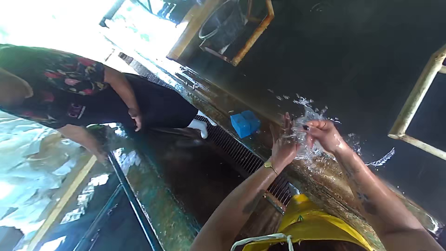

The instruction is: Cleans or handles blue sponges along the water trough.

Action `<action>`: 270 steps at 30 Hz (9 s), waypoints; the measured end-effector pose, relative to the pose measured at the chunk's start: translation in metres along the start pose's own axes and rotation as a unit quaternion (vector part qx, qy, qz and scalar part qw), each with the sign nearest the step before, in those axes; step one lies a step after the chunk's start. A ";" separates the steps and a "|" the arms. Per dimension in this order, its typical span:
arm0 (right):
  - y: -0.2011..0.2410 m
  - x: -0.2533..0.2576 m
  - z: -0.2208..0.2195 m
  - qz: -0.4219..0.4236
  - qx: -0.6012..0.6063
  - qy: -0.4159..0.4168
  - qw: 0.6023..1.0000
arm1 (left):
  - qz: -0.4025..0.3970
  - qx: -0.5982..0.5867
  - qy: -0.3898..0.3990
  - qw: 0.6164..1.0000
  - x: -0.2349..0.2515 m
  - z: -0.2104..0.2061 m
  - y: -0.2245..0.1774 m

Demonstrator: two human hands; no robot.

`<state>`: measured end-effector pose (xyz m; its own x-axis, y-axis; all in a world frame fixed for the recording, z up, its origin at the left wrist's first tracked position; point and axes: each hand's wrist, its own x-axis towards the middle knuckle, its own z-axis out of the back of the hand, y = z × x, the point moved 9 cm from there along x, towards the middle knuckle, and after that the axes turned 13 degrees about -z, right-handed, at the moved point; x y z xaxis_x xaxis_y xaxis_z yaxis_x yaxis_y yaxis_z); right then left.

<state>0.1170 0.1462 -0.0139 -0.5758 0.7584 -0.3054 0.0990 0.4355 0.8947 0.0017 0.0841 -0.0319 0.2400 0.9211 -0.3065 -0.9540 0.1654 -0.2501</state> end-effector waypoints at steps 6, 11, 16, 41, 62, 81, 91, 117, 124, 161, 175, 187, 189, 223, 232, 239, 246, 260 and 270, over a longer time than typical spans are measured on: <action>0.025 -0.013 -0.027 0.104 -0.006 -0.064 0.992 | -0.069 -0.169 -0.366 0.912 0.008 0.076 -0.012; 0.026 -0.024 -0.035 0.167 0.026 -0.123 0.978 | -0.094 -0.227 -0.370 0.896 0.003 0.073 -0.022; 0.021 -0.026 -0.036 0.175 -0.040 -0.141 0.974 | -0.097 -0.242 -0.319 0.911 -0.003 0.062 -0.029; -0.048 0.036 -0.063 -0.188 0.109 0.127 0.968 | 0.144 -0.829 -0.225 0.492 0.018 -0.059 0.044; -0.064 0.132 -0.125 -0.161 -0.006 0.050 0.986 | 0.224 -0.266 -0.364 0.864 -0.045 -0.003 0.317; -0.194 -0.070 0.259 -0.368 -0.365 -0.467 0.717 | 0.102 -0.662 -0.235 0.705 -0.095 -0.063 0.142; -0.089 0.009 -0.016 -0.100 0.053 -0.091 0.989 | 0.180 -0.818 -0.193 0.511 -0.021 -0.089 0.070; -0.214 -0.079 0.253 -0.284 -0.122 -0.410 0.858 | 0.295 -0.704 -0.393 0.513 -0.138 -0.106 0.113; -0.099 -0.007 -0.007 -0.153 0.095 0.025 0.983 | 0.295 -0.665 -0.397 0.560 -0.093 -0.098 0.085; -0.091 0.021 0.002 -0.107 -0.520 -0.033 0.847 | 0.113 -0.699 -0.285 0.646 -0.061 -0.022 0.039; -0.195 -0.026 0.169 -0.244 0.022 -0.170 0.955 | 0.100 -0.865 -0.241 0.427 -0.074 -0.080 0.045; -0.064 -0.009 -0.074 0.132 -0.325 -0.070 0.934 | 0.125 -0.810 -0.297 0.490 -0.060 -0.051 0.030; -0.059 0.003 -0.055 0.114 -0.342 -0.110 0.926 | 0.089 -0.837 -0.258 0.474 -0.055 -0.049 0.027; -0.050 -0.063 -0.041 0.243 -0.231 -0.024 0.942 | -0.012 -0.502 -0.367 0.783 -0.116 -0.002 0.041; -0.065 -0.044 -0.046 0.102 -0.209 0.004 0.973 | 0.057 -0.548 -0.317 0.772 -0.118 -0.009 0.053; -0.077 -0.031 -0.048 0.105 -0.203 0.042 0.973 | -0.017 -0.609 -0.252 0.751 -0.119 -0.026 0.048; -0.078 -0.027 -0.048 0.138 -0.218 0.013 0.966 | 0.031 -0.546 -0.430 0.718 -0.136 -0.023 0.060; -0.117 -0.031 0.092 -0.033 -0.354 -0.099 0.929 | 0.018 -0.277 -0.321 0.905 -0.134 -0.088 0.055; -0.239 -0.066 0.216 -0.264 0.088 -0.209 0.937 | 0.155 -0.390 -0.378 0.825 -0.145 -0.078 0.079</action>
<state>0.3072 0.0970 -0.2778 -0.2169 0.5230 -0.8243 0.0440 0.8487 0.5270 -0.0945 -0.0642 -0.0787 -0.4558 0.8821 0.1192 -0.4710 -0.1254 -0.8732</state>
